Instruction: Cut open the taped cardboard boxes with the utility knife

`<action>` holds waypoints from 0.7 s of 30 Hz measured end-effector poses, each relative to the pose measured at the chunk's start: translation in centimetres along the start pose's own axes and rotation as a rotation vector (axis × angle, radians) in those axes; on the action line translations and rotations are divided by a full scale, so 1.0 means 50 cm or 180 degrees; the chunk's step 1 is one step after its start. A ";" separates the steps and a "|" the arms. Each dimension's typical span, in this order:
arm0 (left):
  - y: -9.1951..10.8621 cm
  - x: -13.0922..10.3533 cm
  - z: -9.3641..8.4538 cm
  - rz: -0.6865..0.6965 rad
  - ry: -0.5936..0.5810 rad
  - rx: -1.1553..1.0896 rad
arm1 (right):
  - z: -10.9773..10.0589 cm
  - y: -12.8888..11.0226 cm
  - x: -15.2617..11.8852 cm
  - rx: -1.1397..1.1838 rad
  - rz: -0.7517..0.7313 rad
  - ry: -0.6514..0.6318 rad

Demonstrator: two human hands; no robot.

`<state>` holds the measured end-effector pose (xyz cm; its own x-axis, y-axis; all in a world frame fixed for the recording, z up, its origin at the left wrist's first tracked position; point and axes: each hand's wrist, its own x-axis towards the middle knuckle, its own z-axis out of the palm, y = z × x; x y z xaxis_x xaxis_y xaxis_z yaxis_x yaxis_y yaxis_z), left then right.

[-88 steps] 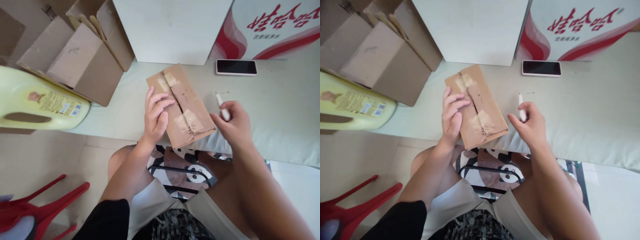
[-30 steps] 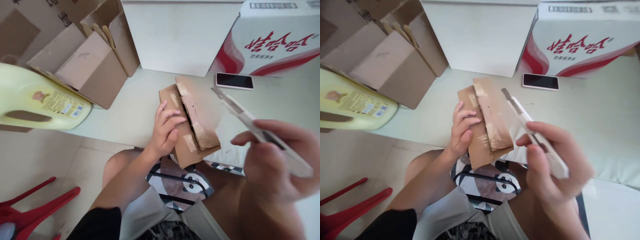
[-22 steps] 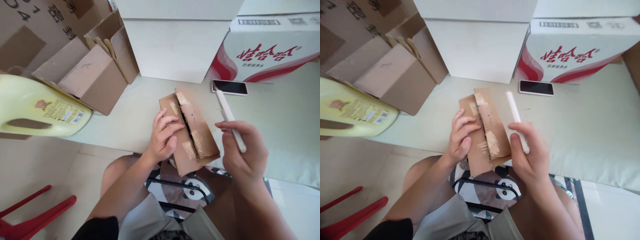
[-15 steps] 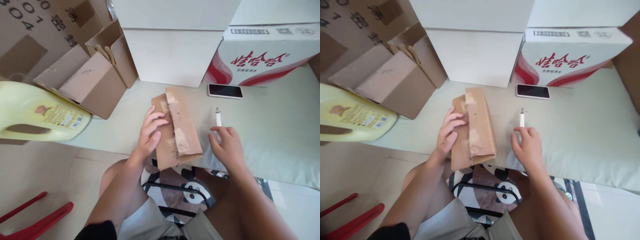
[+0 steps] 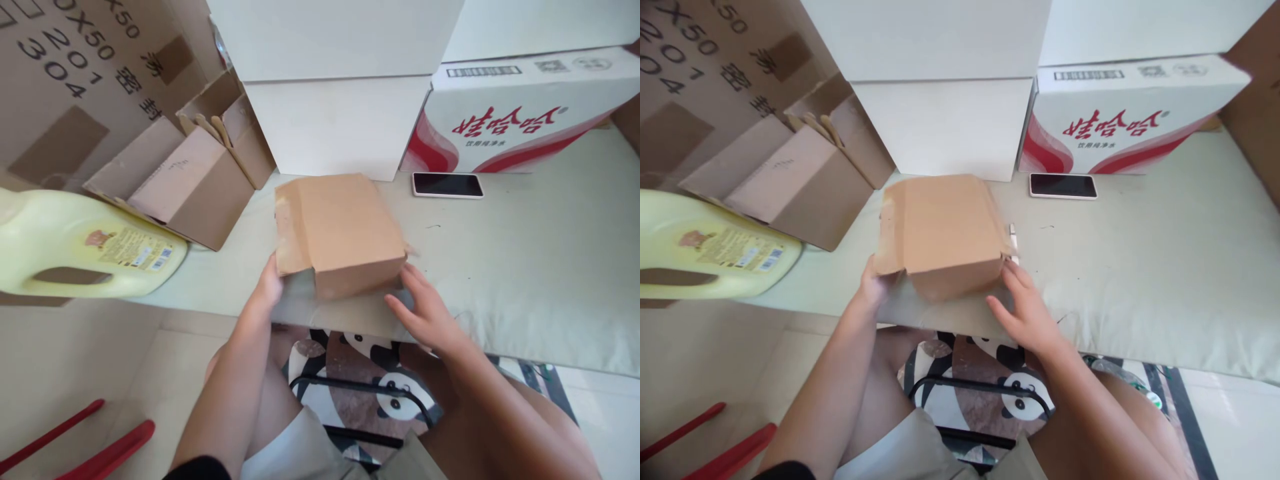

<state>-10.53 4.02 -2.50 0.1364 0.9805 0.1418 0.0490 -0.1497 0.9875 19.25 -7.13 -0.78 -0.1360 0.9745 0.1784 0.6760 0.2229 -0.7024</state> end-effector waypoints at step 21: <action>0.057 -0.034 0.064 -0.0047 -0.0347 0.0353 | -0.040 0.009 0.009 0.0566 0.0691 0.0557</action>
<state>-7.47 1.53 -0.12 0.2412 0.9639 0.1131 0.1600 -0.1544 0.9750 20.96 -6.62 0.35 0.1344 0.9841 0.1161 0.5363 0.0263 -0.8436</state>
